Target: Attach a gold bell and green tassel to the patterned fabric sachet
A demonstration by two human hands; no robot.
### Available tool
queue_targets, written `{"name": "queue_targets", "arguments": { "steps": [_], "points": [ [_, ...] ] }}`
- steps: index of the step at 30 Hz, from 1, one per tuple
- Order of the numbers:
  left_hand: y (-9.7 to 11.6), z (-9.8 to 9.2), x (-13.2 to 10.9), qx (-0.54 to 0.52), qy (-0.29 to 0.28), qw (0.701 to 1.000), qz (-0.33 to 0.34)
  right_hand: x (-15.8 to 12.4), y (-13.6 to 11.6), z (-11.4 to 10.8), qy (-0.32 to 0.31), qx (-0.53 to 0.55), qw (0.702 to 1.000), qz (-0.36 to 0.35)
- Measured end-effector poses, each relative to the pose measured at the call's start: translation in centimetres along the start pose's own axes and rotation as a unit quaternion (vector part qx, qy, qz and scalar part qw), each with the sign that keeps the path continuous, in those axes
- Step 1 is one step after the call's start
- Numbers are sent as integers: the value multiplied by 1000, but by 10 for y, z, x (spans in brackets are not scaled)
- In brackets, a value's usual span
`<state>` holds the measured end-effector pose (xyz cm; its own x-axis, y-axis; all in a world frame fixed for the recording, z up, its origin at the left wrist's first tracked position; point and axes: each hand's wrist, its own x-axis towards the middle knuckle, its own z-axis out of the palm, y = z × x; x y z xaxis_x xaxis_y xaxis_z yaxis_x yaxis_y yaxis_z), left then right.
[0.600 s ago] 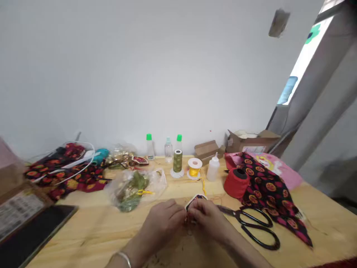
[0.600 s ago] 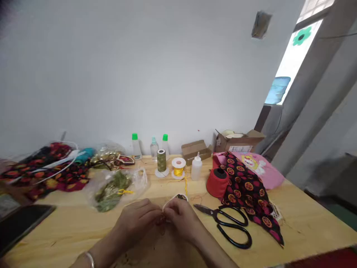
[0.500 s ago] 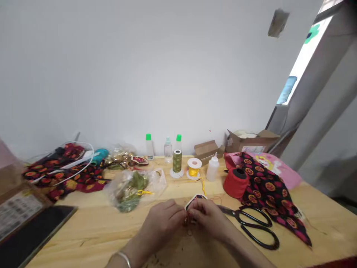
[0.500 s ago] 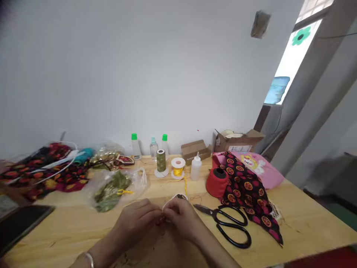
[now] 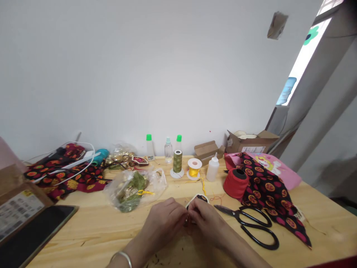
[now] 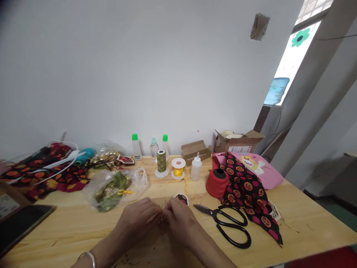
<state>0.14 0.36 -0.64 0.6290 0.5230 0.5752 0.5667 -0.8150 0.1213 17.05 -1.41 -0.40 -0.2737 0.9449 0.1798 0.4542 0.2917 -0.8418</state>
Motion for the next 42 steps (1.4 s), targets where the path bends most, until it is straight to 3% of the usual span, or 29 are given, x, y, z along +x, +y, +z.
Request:
{"name": "queue_targets", "arguments": {
  "steps": [5,11,20,33,42],
  "points": [
    [5,-6,4,-104,-52,987,-112,-5,-16,-6,49,54,997,-16],
    [11,-9,9,-239,-112,962,-77,-4,-41,-20,15,206,978,-9],
    [13,-13,10,-284,-165,938,-110,-9,-50,-22,36,225,974,-16],
    [13,-7,7,-259,-104,949,-142,-35,-54,-23,71,201,977,-21],
    [9,-7,6,-248,-66,957,-133,-58,-44,-14,168,213,962,31]
  ]
}}
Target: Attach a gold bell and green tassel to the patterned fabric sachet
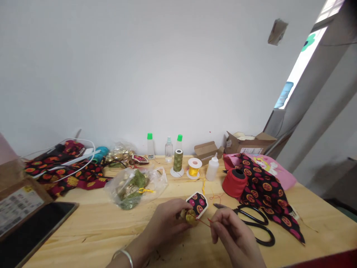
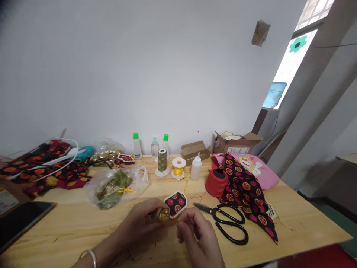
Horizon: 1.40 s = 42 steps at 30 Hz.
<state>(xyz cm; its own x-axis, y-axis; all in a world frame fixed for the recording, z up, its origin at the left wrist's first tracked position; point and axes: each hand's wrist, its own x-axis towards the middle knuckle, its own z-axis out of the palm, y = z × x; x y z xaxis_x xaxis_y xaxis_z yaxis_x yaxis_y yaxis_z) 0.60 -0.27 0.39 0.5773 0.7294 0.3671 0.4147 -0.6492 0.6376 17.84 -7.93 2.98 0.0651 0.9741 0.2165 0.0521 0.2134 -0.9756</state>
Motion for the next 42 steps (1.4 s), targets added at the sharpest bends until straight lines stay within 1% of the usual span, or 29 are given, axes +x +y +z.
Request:
{"name": "queue_targets", "arguments": {
  "steps": [3,5,7,9,11,13,16,18,20,23,25,28,30,33,35,37,39,40,42],
  "points": [
    [0,-1,0,16,1,1000,13,1,5,-6,9,16,1000,-6],
    [1,-2,0,24,9,999,22,5,12,-10,29,42,999,-4],
    [1,-3,0,34,25,998,38,9,22,-14,83,85,993,14],
    [1,-4,-1,43,35,997,57,13,35,-14,148,133,979,39],
    [2,-6,-1,55,32,996,67,14,46,-11,178,159,969,58],
    [3,-7,-1,67,28,995,73,13,53,-6,170,152,972,59],
    [2,-9,-2,94,12,992,84,9,52,0,96,83,991,38],
    [1,-10,-3,148,0,984,102,9,47,3,39,23,999,22],
    [3,-11,-1,240,-20,962,127,10,43,4,4,-20,1000,17],
    [13,-14,7,368,-81,913,159,14,43,5,4,-26,999,29],
    [23,-17,17,409,-124,888,172,16,45,5,18,-11,999,38],
    [36,-22,33,429,-161,868,191,17,47,4,37,14,998,42],
    [40,-24,42,430,-172,864,200,18,49,4,32,25,998,48],
    [40,-25,49,424,-171,866,202,22,48,3,3,-7,999,50],
    [37,-24,51,419,-163,869,206,27,45,1,-20,-80,996,20],
    [33,-22,50,407,-154,877,202,32,41,0,-28,-162,986,-19],
    [27,-18,48,374,-132,902,168,38,39,0,-20,-190,981,-38],
    [24,-17,46,349,-110,919,147,41,38,-1,-12,-179,983,-36],
    [18,-13,41,283,-51,952,108,46,38,-1,-3,-122,992,-6]
  ]
}}
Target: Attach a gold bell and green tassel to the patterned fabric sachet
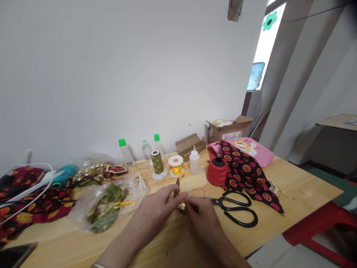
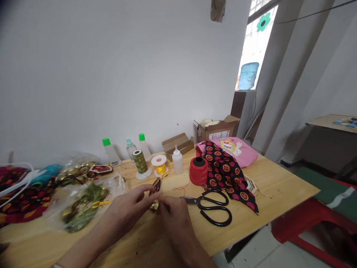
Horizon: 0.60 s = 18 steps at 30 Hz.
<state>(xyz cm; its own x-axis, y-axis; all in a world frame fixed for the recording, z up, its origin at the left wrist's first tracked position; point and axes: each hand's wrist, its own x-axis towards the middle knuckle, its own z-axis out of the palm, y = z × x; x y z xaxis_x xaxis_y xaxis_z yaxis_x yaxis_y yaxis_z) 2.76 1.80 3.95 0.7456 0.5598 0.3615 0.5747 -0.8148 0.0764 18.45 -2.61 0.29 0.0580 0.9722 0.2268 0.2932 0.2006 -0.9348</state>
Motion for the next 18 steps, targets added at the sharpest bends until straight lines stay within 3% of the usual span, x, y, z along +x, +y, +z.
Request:
{"name": "queue_targets", "arguments": {
  "steps": [2,4,7,9,12,15,18],
  "points": [
    [-1,6,-5,-89,51,993,-63,6,1,0,-12,75,996,54],
    [0,10,-9,-208,60,961,-170,14,2,2,-26,135,985,102],
    [2,15,-7,-388,14,865,-319,28,1,8,-38,160,980,112],
    [2,17,-3,-469,25,802,-369,39,-1,15,-50,137,986,83],
    [-5,17,6,-583,101,694,-410,56,-6,22,-59,57,997,14],
    [-19,16,12,-707,139,570,-396,69,-9,23,-70,-11,996,-44],
    [-32,20,13,-752,147,513,-387,74,-4,23,-98,26,994,-30]
  ]
}}
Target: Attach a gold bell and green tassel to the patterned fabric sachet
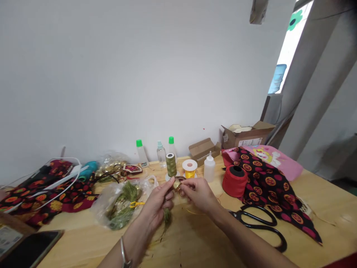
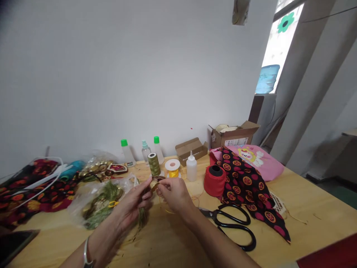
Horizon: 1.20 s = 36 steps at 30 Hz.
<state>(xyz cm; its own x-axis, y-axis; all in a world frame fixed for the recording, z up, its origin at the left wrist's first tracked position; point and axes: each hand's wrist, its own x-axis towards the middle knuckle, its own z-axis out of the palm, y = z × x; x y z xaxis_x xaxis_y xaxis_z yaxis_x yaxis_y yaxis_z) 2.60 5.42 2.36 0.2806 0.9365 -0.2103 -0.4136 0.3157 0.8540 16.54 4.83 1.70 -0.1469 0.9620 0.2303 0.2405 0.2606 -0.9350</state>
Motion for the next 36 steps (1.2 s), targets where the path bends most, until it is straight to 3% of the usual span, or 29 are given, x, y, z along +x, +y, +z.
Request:
{"name": "queue_targets", "arguments": {
  "steps": [4,14,26,36],
  "points": [
    [-7,-8,8,-52,-9,998,-26,0,11,5,-8,61,998,26],
    [-15,-4,10,-152,-12,984,-92,-6,9,4,5,63,998,-23],
    [-18,-2,3,-162,-2,984,-76,-9,8,3,24,54,997,-47],
    [-8,5,-8,-122,19,992,-33,-10,7,0,42,12,997,-58]
  ]
}}
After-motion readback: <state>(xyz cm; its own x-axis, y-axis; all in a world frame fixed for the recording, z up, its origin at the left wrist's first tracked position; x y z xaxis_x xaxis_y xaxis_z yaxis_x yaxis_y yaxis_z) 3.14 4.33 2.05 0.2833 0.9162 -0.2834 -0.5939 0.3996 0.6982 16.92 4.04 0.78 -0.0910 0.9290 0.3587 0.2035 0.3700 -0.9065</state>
